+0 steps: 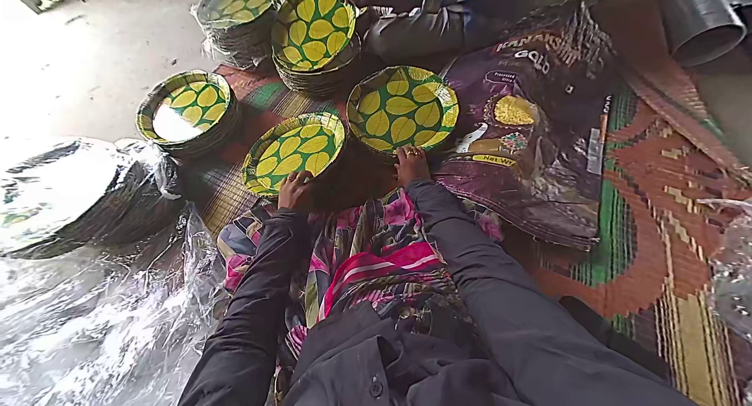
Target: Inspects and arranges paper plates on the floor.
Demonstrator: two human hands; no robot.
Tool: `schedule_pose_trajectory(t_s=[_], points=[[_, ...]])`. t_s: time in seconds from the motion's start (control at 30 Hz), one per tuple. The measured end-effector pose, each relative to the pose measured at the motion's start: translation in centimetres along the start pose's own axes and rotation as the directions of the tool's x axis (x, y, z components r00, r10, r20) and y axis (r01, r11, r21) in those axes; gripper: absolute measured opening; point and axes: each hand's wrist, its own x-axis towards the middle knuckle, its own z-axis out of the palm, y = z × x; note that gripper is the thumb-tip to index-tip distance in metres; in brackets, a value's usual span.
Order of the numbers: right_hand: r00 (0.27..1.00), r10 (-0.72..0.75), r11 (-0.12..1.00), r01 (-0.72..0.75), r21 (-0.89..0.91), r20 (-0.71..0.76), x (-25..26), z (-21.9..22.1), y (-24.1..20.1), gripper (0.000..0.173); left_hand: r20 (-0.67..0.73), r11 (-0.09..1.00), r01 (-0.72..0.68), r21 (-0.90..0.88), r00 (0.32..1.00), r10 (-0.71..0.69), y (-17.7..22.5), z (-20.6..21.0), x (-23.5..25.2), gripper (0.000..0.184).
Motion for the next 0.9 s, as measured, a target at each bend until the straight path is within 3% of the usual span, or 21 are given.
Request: schedule_pose_trajectory(t_s=[0.1, 0.2, 0.37, 0.47, 0.57, 0.73, 0.8, 0.87, 0.9], points=[[1.000, -0.011, 1.000, 0.011, 0.004, -0.006, 0.1, -0.1, -0.1, 0.049, 0.224, 0.996, 0.030, 0.087, 0.973, -0.049, 0.9, 0.0, 0.5, 0.026], [1.000, -0.001, 1.000, 0.001, -0.003, 0.004, -0.1, -0.4, -0.1, 0.050, 0.470, 0.979, -0.029, 0.201, 0.880, -0.071, 2.5, 0.9, 1.2, 0.031], [1.000, -0.001, 1.000, 0.001, -0.004, 0.008, -0.1, -0.4, -0.3, 0.050, 0.494, 0.977, 0.037, 0.211, 0.858, -0.139, 2.1, 1.2, 1.5, 0.021], [1.000, 0.004, 1.000, -0.004, -0.002, -0.001, -0.1, -0.2, -0.1, 0.050, 0.378, 0.977, 0.144, 0.159, 0.905, -0.195, 1.4, 0.9, 1.4, 0.020], [1.000, -0.015, 1.000, 0.015, 0.019, -0.004, 0.0, -0.1, 0.0, 0.049, 0.077, 0.988, 0.146, 0.055, 0.986, -0.150, 0.8, 0.5, 0.9, 0.023], [1.000, 0.013, 1.000, -0.013, -0.016, 0.000, 0.0, -0.2, -0.1, 0.048, -0.332, 0.990, 0.050, 0.130, 0.943, -0.004, 1.1, 0.6, 0.2, 0.028], [1.000, 0.011, 1.000, -0.011, -0.020, 0.007, 0.0, -0.2, -0.1, 0.048, -0.258, 0.997, -0.010, 0.074, 0.966, 0.029, 1.6, -0.1, 0.1, 0.036], [1.000, 0.004, 1.000, -0.004, -0.012, -0.005, 0.1, 0.0, 0.0, 0.048, 0.025, 0.998, -0.043, 0.041, 0.999, 0.042, 2.8, -1.2, 0.3, 0.044], [1.000, 0.002, 1.000, -0.002, -0.006, -0.009, 0.0, 0.0, 0.0, 0.048, 0.197, 0.997, -0.035, 0.066, 0.980, 0.021, 3.4, -1.3, 0.7, 0.040]])
